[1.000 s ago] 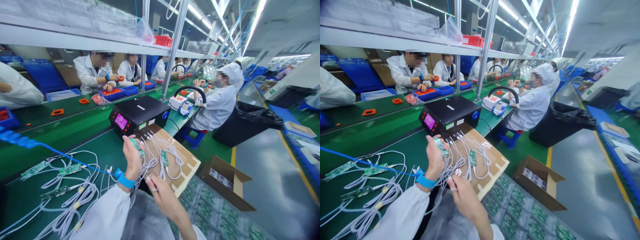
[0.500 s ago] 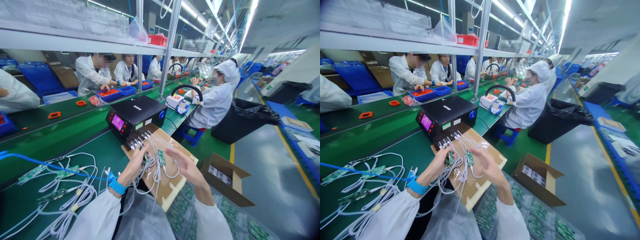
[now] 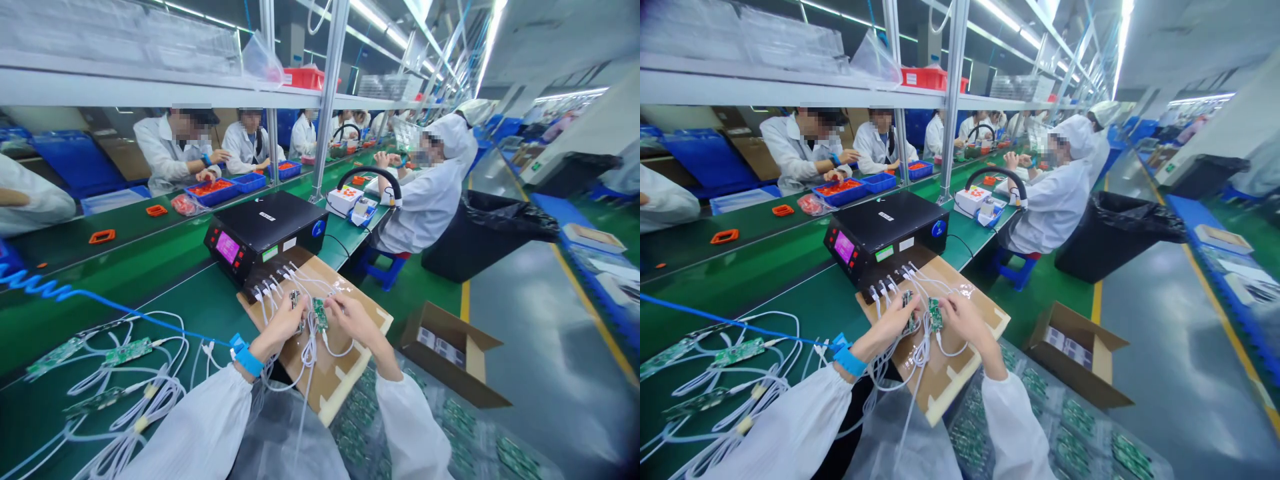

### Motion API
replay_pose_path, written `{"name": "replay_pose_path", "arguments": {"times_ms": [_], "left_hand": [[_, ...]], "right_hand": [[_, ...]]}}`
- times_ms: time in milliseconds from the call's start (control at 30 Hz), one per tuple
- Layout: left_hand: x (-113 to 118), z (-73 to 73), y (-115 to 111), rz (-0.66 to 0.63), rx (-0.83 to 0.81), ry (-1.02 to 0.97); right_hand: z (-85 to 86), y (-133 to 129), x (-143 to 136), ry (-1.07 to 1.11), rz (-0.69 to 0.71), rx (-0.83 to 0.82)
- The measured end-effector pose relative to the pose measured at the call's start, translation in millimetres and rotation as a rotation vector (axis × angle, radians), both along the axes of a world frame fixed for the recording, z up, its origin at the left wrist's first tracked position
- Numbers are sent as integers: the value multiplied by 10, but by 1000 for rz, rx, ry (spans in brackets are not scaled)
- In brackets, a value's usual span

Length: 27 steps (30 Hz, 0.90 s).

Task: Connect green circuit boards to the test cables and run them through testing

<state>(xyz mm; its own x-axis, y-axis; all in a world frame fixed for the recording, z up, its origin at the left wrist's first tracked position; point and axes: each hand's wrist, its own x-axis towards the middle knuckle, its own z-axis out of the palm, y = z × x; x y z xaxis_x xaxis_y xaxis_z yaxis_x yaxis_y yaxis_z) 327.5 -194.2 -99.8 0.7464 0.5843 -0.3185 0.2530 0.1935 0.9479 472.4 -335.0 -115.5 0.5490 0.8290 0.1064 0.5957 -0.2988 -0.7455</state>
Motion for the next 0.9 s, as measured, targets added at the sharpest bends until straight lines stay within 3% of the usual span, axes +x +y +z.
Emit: {"name": "replay_pose_path", "arguments": {"times_ms": [200,333,467,567,733,900], "left_hand": [[253,-70,-158,-86,64,-103],[375,-46,-308,-189,102,-234],[438,-115,-407,-105,266,-262],[494,-196,-424,-44,283,-223],[601,-250,-306,218,106,-153],[577,-148,-380,211,-33,-241]], "right_hand": [[103,-132,29,493,80,324],[61,-88,-17,638,101,395],[-68,-34,-19,590,41,384],[-126,-43,-4,566,63,400],[-43,-169,-131,555,172,443],[-58,-222,-440,181,-42,220]]}}
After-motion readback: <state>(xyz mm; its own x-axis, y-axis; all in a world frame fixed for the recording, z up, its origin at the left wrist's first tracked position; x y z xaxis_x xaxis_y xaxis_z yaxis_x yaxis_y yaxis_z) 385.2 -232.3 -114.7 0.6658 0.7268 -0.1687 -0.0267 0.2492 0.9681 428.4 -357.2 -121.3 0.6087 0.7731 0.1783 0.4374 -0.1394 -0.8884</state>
